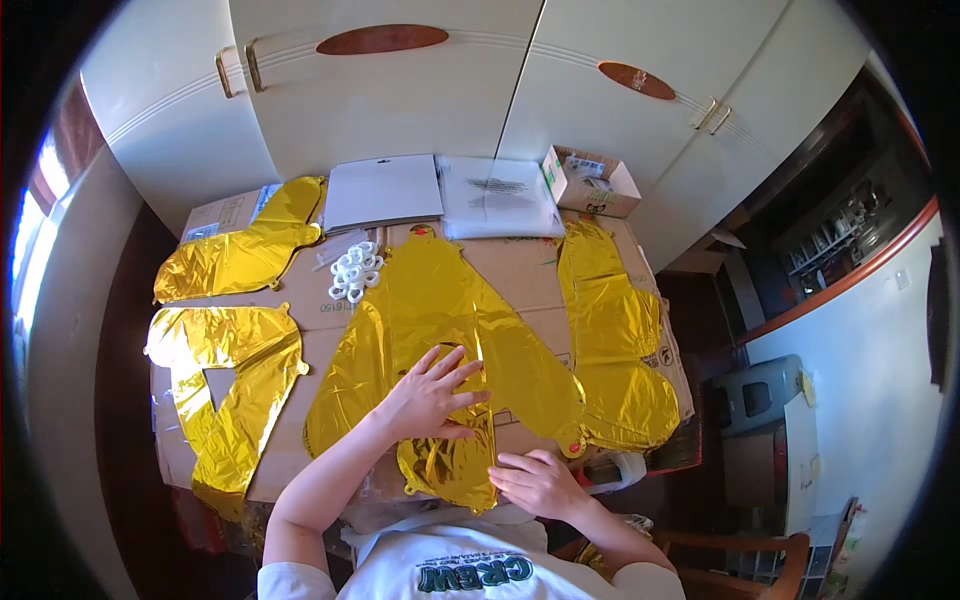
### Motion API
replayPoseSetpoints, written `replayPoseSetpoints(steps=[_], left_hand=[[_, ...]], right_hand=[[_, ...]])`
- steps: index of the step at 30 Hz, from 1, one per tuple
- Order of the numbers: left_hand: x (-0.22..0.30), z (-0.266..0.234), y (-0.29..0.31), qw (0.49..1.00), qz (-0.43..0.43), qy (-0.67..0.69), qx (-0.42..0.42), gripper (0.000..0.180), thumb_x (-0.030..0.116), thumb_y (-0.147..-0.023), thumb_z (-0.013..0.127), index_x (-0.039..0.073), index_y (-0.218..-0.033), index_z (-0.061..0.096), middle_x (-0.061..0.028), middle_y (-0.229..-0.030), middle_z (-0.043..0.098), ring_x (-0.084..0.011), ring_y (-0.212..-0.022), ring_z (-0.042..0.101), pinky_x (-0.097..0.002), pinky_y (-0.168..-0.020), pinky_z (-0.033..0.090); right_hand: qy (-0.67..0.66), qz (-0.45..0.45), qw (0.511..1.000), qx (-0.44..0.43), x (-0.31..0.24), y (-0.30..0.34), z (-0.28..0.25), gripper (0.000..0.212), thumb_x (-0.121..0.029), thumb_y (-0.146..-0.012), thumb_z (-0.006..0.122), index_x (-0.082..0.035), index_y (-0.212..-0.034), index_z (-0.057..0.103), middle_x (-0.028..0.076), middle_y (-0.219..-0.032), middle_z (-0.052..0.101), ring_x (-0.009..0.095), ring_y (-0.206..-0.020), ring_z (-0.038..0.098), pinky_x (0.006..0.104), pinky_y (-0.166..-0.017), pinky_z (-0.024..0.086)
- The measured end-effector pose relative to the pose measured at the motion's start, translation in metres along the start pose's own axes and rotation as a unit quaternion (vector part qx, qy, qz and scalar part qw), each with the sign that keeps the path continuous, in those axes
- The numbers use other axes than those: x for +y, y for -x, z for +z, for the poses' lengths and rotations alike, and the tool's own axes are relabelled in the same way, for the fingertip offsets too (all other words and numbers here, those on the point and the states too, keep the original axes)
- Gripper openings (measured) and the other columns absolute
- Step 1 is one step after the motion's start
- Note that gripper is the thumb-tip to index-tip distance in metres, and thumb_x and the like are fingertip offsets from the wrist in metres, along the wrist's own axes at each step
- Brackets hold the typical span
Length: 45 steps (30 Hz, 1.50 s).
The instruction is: Folding foil balloons and placing them into plastic sleeves and cardboard packaging.
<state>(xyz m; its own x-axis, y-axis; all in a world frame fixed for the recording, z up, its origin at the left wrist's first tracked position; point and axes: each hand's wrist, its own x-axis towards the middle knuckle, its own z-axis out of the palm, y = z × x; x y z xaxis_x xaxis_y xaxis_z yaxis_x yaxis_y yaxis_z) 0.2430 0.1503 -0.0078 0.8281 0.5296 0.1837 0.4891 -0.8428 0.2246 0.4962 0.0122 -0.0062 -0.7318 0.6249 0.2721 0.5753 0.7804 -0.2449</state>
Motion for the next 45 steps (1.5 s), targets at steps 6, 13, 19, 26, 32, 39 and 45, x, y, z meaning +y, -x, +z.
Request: replayPoseSetpoints(steps=[6, 13, 19, 26, 32, 39, 45], left_hand=[[0.0, 0.001, 0.0, 1.0, 0.0, -0.004, 0.0, 0.058, 0.064, -0.083, 0.059, 0.028, -0.129, 0.059, -0.0106, -0.148, 0.041, -0.0363, -0.139, 0.034, -0.0552, -0.114, 0.027], [-0.001, 0.003, 0.001, 1.0, 0.0, -0.001, 0.005, 0.058, 0.065, -0.083, 0.058, 0.028, -0.128, 0.06, -0.0109, -0.148, 0.041, -0.0366, -0.14, 0.033, -0.0553, -0.114, 0.026], [-0.001, 0.003, 0.0, 1.0, 0.001, -0.002, 0.0, 0.059, 0.065, -0.083, 0.058, 0.028, -0.128, 0.06, -0.0112, -0.148, 0.041, -0.0371, -0.14, 0.033, -0.0554, -0.115, 0.025], [-0.001, 0.002, 0.001, 1.0, 0.002, -0.006, -0.001, 0.059, 0.065, -0.083, 0.058, 0.028, -0.129, 0.059, -0.0118, -0.148, 0.041, -0.0369, -0.14, 0.034, -0.0552, -0.115, 0.025], [-0.002, 0.002, 0.003, 1.0, 0.006, -0.01, 0.005, 0.059, 0.066, -0.084, 0.056, 0.029, -0.13, 0.058, -0.0119, -0.148, 0.041, -0.037, -0.139, 0.035, -0.0552, -0.114, 0.025], [-0.002, 0.005, 0.003, 1.0, 0.015, -0.004, 0.012, 0.056, 0.066, -0.085, 0.054, 0.031, -0.129, 0.056, -0.0125, -0.147, 0.041, -0.0384, -0.139, 0.034, -0.0558, -0.115, 0.024], [-0.003, 0.005, 0.003, 1.0, 0.011, -0.005, 0.006, 0.056, 0.066, -0.085, 0.054, 0.032, -0.13, 0.056, -0.0124, -0.148, 0.041, -0.038, -0.14, 0.033, -0.0555, -0.115, 0.023]], right_hand=[[-0.008, -0.041, 0.997, 0.07, -0.002, 0.006, 0.016, 0.015, -0.013, -0.084, 0.062, -0.009, -0.095, 0.071, 0.002, -0.108, 0.07, 0.017, -0.11, 0.064, 0.0331, -0.096, 0.048], [-0.04, -0.065, 0.995, 0.063, 0.002, 0.009, 0.017, 0.014, -0.014, -0.083, 0.064, -0.008, -0.093, 0.07, 0.004, -0.104, 0.07, 0.019, -0.109, 0.064, 0.0366, -0.099, 0.051], [-0.15, -0.018, 0.985, 0.081, 0.004, 0.0, 0.009, 0.013, -0.017, -0.082, 0.071, -0.01, -0.093, 0.071, 0.003, -0.106, 0.069, 0.018, -0.109, 0.064, 0.0377, -0.098, 0.051], [-0.004, 0.113, 0.986, 0.123, 0.032, -0.047, 0.008, 0.02, -0.022, -0.081, 0.074, -0.013, -0.099, 0.073, -0.003, -0.103, 0.069, 0.016, -0.103, 0.061, 0.0335, -0.086, 0.044], [0.034, 0.101, 0.989, 0.106, 0.034, -0.051, 0.016, 0.022, -0.023, -0.078, 0.075, -0.013, -0.099, 0.072, -0.004, -0.104, 0.068, 0.014, -0.105, 0.059, 0.0328, -0.084, 0.044], [0.04, 0.108, 0.99, 0.087, 0.036, -0.051, 0.014, 0.026, -0.026, -0.078, 0.075, -0.013, -0.1, 0.072, -0.006, -0.106, 0.068, 0.015, -0.108, 0.059, 0.0332, -0.084, 0.043], [0.061, 0.12, 0.989, 0.056, 0.037, -0.054, 0.009, 0.033, -0.035, -0.077, 0.074, -0.015, -0.104, 0.072, -0.006, -0.11, 0.068, 0.016, -0.114, 0.057, 0.0343, -0.085, 0.042]])
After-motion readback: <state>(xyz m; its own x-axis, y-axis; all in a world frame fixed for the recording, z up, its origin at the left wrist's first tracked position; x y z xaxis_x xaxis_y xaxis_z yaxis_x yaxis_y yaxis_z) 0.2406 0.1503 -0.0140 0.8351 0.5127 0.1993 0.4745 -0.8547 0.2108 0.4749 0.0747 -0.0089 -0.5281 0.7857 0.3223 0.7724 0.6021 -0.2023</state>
